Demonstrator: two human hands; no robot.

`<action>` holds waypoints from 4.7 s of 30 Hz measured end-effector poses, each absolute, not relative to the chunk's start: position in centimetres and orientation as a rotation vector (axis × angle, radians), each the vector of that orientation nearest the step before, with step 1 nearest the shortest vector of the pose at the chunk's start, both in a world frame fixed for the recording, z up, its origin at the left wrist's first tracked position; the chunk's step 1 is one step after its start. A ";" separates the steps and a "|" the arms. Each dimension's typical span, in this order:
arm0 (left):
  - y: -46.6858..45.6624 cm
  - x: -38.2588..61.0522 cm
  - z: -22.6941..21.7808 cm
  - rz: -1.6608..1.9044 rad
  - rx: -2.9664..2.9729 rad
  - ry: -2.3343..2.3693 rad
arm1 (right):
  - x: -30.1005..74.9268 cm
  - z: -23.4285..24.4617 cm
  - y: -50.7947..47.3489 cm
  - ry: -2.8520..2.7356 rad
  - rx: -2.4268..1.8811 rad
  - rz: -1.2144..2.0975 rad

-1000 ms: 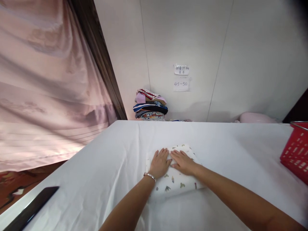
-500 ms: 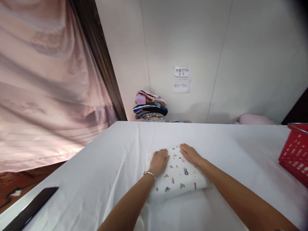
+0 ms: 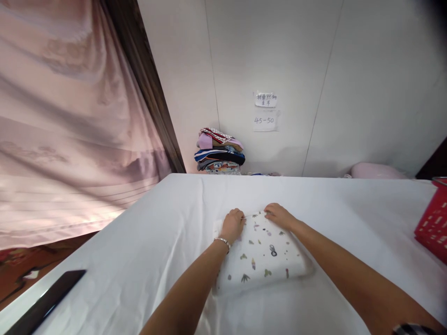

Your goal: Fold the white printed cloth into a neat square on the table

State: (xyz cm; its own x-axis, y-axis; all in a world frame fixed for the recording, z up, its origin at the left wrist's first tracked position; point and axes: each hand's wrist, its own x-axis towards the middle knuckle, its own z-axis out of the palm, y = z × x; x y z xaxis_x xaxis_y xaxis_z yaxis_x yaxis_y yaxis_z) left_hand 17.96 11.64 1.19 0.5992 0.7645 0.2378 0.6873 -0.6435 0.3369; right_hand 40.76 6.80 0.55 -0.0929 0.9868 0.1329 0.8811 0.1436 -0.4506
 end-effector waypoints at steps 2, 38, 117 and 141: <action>11.6 18.1 1.2 0.529 2.550 1.274 | 40.8 0.5 6.8 -2.013 -1.772 0.388; 11.5 18.1 0.9 0.481 2.230 1.522 | 43.9 -1.1 5.8 -1.366 -1.714 0.696; 11.5 17.9 0.2 0.563 2.162 1.506 | 45.1 0.9 8.4 -1.536 -1.563 0.891; 11.8 18.2 -0.4 0.552 2.130 1.549 | 39.5 -0.1 4.2 -1.665 -1.838 0.336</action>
